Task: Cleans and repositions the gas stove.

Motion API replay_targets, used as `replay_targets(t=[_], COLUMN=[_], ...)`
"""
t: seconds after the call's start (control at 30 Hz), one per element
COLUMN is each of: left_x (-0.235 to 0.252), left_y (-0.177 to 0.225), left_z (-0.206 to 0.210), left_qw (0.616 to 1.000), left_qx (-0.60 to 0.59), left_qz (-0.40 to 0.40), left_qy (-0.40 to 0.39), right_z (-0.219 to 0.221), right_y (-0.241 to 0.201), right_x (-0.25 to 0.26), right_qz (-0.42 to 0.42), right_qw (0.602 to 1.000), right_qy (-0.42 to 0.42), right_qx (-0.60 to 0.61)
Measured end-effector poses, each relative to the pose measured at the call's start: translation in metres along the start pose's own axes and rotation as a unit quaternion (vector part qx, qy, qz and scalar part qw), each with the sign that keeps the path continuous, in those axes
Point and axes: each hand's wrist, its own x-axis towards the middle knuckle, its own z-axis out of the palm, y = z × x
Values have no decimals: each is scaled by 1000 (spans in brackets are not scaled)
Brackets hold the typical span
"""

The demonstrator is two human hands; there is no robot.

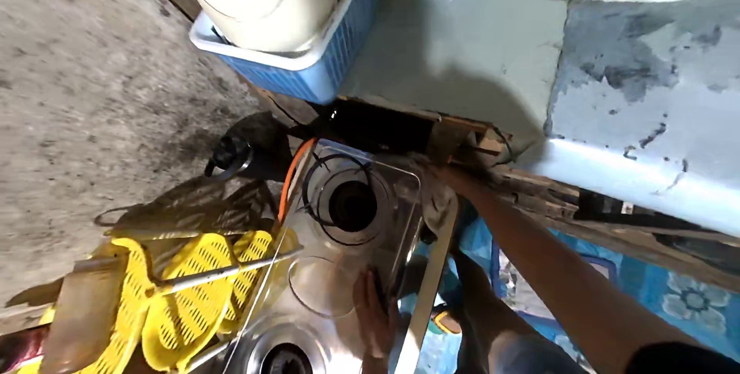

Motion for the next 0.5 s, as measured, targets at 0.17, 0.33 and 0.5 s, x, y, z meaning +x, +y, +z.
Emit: replay_targets(t=[0.17, 0.33, 0.5], left_x=[8, 11, 5], left_y=[7, 15, 12], left_z=[-3, -6, 0], left_qw=[998, 993, 986], left_qx=[19, 79, 132], left_qz=[-30, -55, -60], left_qy=[-41, -74, -80], right_z=[-13, 42, 121], right_y=[-33, -96, -155], right_x=[22, 140, 256], right_qz=[76, -102, -242], right_qw=[993, 976, 962], right_qy=[-94, -189, -121], right_qx=[-6, -25, 38])
